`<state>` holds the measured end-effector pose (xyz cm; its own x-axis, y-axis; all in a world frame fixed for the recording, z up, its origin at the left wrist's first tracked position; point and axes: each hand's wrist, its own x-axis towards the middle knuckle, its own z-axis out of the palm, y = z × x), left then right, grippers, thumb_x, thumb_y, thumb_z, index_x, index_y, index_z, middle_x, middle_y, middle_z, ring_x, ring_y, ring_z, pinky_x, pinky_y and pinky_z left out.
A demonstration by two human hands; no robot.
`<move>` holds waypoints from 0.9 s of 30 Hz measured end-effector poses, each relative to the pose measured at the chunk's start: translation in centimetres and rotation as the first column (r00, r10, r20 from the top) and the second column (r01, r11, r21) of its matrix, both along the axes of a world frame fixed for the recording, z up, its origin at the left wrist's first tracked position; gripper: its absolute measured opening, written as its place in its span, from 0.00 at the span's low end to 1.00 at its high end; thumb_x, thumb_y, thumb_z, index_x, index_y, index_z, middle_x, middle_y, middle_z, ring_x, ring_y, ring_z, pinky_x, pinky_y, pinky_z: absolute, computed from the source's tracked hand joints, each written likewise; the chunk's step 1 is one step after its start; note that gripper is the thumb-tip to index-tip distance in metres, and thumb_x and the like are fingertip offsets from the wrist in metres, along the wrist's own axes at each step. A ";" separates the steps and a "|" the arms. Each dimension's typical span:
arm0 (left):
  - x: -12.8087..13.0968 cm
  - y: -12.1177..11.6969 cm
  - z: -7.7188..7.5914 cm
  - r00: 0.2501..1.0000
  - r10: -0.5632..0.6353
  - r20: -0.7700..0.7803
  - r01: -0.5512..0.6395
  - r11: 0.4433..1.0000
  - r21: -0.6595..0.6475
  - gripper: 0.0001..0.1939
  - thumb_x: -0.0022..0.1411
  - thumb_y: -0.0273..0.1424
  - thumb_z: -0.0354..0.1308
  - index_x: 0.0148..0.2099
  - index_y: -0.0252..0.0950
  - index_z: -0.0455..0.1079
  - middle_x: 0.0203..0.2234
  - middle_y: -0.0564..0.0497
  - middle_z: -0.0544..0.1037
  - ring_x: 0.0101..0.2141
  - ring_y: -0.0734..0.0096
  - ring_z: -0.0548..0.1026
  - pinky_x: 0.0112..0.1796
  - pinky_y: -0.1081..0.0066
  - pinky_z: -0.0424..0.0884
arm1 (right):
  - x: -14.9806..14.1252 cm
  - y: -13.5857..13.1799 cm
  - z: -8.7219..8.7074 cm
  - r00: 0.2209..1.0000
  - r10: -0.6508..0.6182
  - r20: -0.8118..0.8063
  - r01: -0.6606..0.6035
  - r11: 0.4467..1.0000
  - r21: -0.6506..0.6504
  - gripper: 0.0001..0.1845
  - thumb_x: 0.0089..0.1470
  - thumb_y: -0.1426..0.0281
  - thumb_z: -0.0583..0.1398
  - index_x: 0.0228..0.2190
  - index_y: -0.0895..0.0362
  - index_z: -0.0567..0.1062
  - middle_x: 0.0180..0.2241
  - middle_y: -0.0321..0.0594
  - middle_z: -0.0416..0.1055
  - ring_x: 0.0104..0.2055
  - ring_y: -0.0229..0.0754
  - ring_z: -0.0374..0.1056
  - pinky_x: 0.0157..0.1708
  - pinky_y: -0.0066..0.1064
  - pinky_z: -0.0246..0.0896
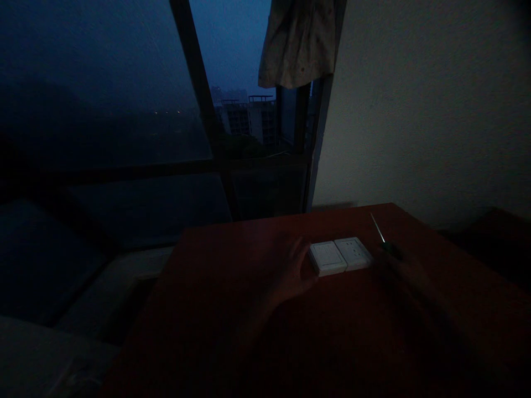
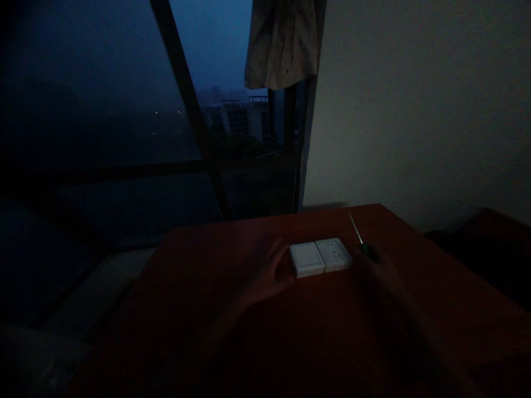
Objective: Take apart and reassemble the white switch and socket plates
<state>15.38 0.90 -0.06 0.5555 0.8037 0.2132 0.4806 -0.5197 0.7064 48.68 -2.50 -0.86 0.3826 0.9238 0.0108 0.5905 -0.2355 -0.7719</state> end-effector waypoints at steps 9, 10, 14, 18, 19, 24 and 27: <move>4.5 2.3 -2.3 0.997 0.068 0.047 -0.063 0.992 -0.107 0.46 0.48 0.39 0.68 0.65 0.36 0.50 0.61 0.40 0.58 0.59 0.52 0.58 0.57 0.57 0.56 | -0.7 2.8 -0.8 0.996 0.063 -0.055 -0.072 0.983 -0.167 0.27 0.45 0.46 0.57 0.25 0.59 0.76 0.23 0.44 0.75 0.26 0.46 0.70 0.23 0.31 0.60; 4.4 2.2 -2.4 0.997 0.068 0.044 -0.063 0.992 -0.109 0.45 0.48 0.39 0.68 0.64 0.36 0.51 0.60 0.40 0.59 0.58 0.52 0.59 0.57 0.58 0.57 | -1.0 2.7 -0.9 0.995 0.069 -0.065 -0.080 0.982 -0.170 0.28 0.46 0.46 0.56 0.26 0.59 0.76 0.23 0.44 0.75 0.26 0.45 0.70 0.24 0.31 0.60; 3.1 2.0 -2.0 0.995 0.094 0.025 -0.091 0.990 -0.111 0.44 0.45 0.37 0.69 0.62 0.36 0.55 0.58 0.40 0.61 0.57 0.50 0.61 0.56 0.57 0.58 | -2.6 2.0 -0.6 0.989 0.111 -0.094 -0.125 0.981 -0.149 0.29 0.46 0.45 0.55 0.29 0.58 0.76 0.27 0.42 0.76 0.30 0.44 0.71 0.27 0.29 0.61; 0.1 1.3 -1.3 0.995 0.097 0.001 -0.096 0.989 -0.114 0.43 0.44 0.35 0.70 0.61 0.38 0.57 0.56 0.42 0.64 0.55 0.51 0.63 0.55 0.56 0.60 | -5.3 1.3 -0.3 0.979 0.162 -0.123 -0.179 0.974 -0.137 0.30 0.48 0.44 0.54 0.31 0.58 0.77 0.29 0.42 0.77 0.31 0.45 0.71 0.28 0.30 0.62; -0.8 1.1 -1.1 0.995 0.099 -0.007 -0.099 0.988 -0.116 0.43 0.45 0.35 0.70 0.61 0.38 0.57 0.56 0.42 0.64 0.55 0.51 0.63 0.55 0.56 0.60 | -6.2 1.2 -0.3 0.976 0.174 -0.131 -0.191 0.972 -0.136 0.30 0.48 0.44 0.54 0.32 0.59 0.77 0.29 0.42 0.77 0.31 0.45 0.71 0.29 0.30 0.62; -6.7 -0.6 0.0 0.990 0.135 -0.047 -0.140 0.982 -0.129 0.40 0.47 0.33 0.68 0.61 0.40 0.57 0.57 0.44 0.64 0.56 0.53 0.63 0.55 0.56 0.59 | -11.5 0.5 -0.4 0.943 0.280 -0.178 -0.301 0.948 -0.104 0.29 0.50 0.45 0.53 0.32 0.59 0.76 0.28 0.41 0.77 0.32 0.44 0.71 0.29 0.30 0.62; -10.1 -1.8 0.3 0.980 0.182 -0.080 -0.190 0.976 -0.107 0.40 0.46 0.33 0.68 0.61 0.41 0.57 0.56 0.44 0.65 0.56 0.52 0.64 0.55 0.55 0.60 | -14.7 0.0 -0.3 0.926 0.332 -0.180 -0.349 0.935 -0.070 0.28 0.51 0.47 0.53 0.33 0.58 0.76 0.29 0.40 0.77 0.32 0.44 0.71 0.30 0.30 0.62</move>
